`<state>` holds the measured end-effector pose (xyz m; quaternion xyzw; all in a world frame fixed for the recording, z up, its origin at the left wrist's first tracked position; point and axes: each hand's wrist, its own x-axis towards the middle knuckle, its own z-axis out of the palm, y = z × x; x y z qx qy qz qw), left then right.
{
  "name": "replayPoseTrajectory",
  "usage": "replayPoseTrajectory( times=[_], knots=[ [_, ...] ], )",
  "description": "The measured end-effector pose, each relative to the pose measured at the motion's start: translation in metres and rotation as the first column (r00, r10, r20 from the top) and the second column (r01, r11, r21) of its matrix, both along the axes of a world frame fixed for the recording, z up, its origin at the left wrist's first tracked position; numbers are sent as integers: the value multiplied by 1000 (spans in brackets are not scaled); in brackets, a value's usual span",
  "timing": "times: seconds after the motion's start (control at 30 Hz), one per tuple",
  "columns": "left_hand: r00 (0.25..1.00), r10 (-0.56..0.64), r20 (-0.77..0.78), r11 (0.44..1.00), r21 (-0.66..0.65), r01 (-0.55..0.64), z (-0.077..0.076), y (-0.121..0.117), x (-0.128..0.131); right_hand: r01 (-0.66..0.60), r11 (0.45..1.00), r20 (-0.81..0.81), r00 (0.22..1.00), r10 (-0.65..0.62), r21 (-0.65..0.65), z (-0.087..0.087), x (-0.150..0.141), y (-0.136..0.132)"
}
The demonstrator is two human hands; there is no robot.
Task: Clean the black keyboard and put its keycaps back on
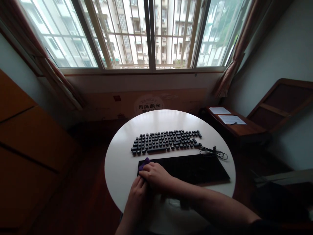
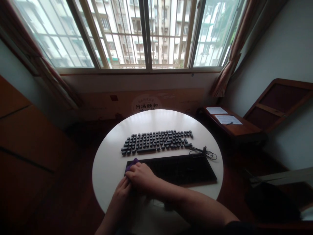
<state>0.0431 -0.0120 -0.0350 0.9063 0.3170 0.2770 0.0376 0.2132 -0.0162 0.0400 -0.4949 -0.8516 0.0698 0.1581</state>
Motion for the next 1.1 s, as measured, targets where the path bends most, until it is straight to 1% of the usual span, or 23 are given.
replayPoseTrajectory(
  times=[0.07,0.17,0.33,0.43,0.5,0.57,0.63,0.73,0.83,0.9,0.93,1.0,1.1],
  knots=[
    [1000,-6,6,1000,-13,6,1,1,0,13,1000,25,1000,-13,-6,0,-3,5],
    [1000,23,11,999,-35,-22,6,-1,0,53,998,66,996,-51,-21,0,9,4],
    [999,52,8,997,-54,-51,8,-3,1,176,983,109,979,-171,-45,-2,47,-19],
    [998,63,5,995,-78,-63,7,-3,1,286,956,123,953,-278,-58,-1,81,-39],
    [998,68,2,994,-87,-67,7,-3,1,395,916,133,914,-384,-74,0,109,-55],
    [997,72,-2,994,-87,-72,7,-3,1,510,856,162,854,-494,-81,0,138,-71],
    [997,72,-7,994,-81,-72,8,-4,1,594,801,210,795,-570,-72,0,166,-86],
    [998,64,-15,996,-68,-65,9,-4,0,670,741,275,722,-635,-49,-2,197,-106],
    [998,62,-10,997,-54,-63,10,-3,1,710,704,288,674,-680,1,-2,217,-119],
    [998,58,-6,997,-47,-59,10,-2,1,717,696,242,669,-703,37,1,224,-123],
    [999,54,-4,998,-44,-54,10,-2,1,712,700,207,678,-705,53,3,225,-124],
    [999,50,0,998,-41,-50,10,-2,1,683,726,137,714,-687,80,7,223,-121],
    [999,53,6,998,-44,-53,10,-2,1,614,782,73,780,-622,102,7,210,-108]
  ],
)
